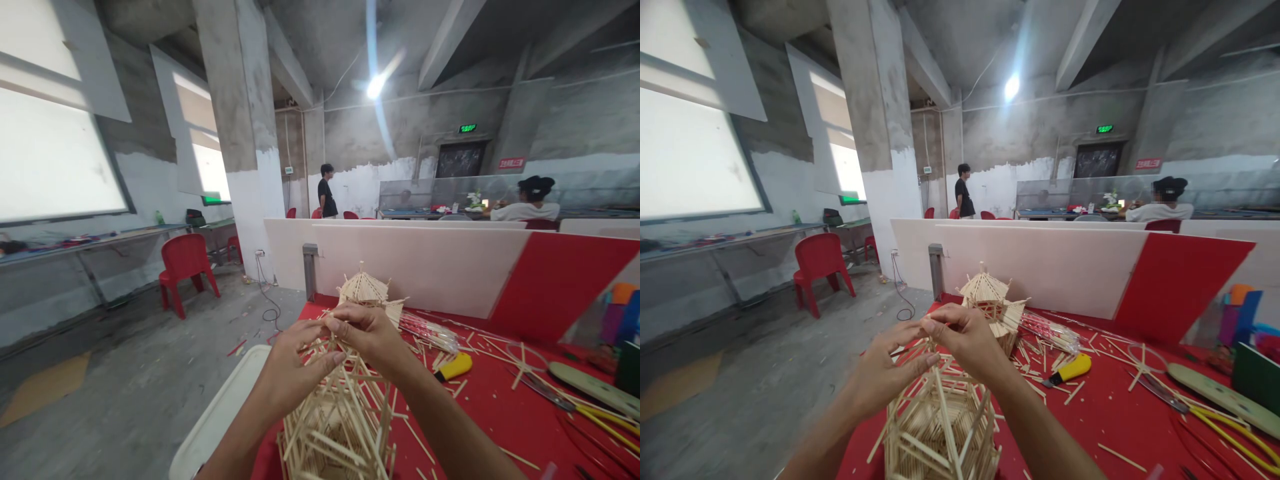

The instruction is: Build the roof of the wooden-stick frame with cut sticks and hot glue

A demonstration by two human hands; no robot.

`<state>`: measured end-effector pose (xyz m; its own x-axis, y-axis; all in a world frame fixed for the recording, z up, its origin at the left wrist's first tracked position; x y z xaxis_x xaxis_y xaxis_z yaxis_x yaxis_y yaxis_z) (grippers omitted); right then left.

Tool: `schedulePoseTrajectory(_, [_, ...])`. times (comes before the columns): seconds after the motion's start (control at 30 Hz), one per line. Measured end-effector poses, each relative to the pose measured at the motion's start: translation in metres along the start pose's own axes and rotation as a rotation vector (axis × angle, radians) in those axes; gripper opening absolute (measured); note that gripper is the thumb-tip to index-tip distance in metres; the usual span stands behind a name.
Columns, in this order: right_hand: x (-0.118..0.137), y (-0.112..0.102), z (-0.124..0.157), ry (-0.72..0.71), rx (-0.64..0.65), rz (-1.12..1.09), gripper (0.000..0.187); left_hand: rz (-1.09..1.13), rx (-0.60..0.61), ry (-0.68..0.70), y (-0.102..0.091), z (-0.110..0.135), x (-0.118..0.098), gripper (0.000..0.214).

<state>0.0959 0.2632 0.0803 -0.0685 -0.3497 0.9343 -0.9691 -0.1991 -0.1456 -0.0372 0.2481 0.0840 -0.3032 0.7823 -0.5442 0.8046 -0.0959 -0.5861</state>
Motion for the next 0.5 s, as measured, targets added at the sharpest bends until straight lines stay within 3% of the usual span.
schedulePoseTrajectory(0.5, [-0.0027, 0.0002, -0.0008, 0.003, 0.017, -0.001, 0.021, 0.004, -0.007, 0.008, 0.0006, -0.0003, 0.0022, 0.030])
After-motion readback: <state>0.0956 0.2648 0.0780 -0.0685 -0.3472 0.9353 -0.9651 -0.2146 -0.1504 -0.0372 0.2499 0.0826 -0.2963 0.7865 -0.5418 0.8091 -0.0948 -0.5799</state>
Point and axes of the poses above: each hand's wrist, its own z-axis away from the middle knuckle, its own y-axis out of the palm, x = y × z, the point moved 6 cm from there along -z, towards the middle knuckle, and after that the axes turned 13 degrees about y, right-handed, at the moved point
